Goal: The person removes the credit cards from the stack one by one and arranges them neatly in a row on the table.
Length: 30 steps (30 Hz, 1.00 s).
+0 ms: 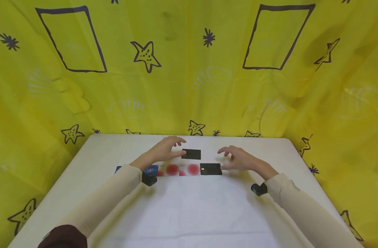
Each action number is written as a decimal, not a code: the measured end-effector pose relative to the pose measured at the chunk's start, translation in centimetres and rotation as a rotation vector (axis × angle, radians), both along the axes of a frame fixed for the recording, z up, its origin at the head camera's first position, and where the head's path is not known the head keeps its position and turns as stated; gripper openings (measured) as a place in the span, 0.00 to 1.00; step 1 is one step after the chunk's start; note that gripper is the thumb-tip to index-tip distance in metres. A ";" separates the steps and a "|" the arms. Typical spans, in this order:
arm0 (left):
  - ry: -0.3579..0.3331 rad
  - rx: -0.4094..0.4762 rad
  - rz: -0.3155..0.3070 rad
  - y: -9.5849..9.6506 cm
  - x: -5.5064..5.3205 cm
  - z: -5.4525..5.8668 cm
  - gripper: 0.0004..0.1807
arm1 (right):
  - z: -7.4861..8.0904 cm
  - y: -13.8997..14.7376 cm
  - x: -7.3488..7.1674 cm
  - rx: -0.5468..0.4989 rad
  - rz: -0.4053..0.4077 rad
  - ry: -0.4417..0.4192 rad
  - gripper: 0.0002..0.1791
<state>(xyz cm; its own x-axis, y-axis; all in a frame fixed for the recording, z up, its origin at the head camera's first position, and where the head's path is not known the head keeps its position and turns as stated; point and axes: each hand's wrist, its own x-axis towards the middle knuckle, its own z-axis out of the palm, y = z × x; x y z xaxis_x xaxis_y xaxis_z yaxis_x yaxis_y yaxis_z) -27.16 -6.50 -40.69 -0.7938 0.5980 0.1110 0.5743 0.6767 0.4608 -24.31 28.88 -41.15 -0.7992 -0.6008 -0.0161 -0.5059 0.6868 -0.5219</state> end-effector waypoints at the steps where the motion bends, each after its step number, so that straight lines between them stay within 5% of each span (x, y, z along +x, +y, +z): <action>1: -0.002 0.009 0.009 -0.3 0.0 0.0 0.30 | 0.1 0.0 -0.1 0.001 -0.002 0.002 0.35; 14: -0.002 0.031 0.095 -3.2 -0.2 0.7 0.28 | 1.8 -0.7 -0.7 -0.026 -0.037 0.032 0.36; 30: 0.087 0.003 0.052 -4.7 -0.7 0.7 0.27 | 1.9 -2.2 -1.7 -0.025 -0.078 0.044 0.35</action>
<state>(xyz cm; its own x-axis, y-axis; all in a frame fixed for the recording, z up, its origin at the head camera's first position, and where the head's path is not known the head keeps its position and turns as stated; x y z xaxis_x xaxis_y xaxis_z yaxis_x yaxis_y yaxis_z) -27.83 -11.16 -40.02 -0.8109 0.5559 0.1826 0.5765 0.7054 0.4125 -26.05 26.67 -39.20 -0.8432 -0.5365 0.0344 -0.4742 0.7120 -0.5179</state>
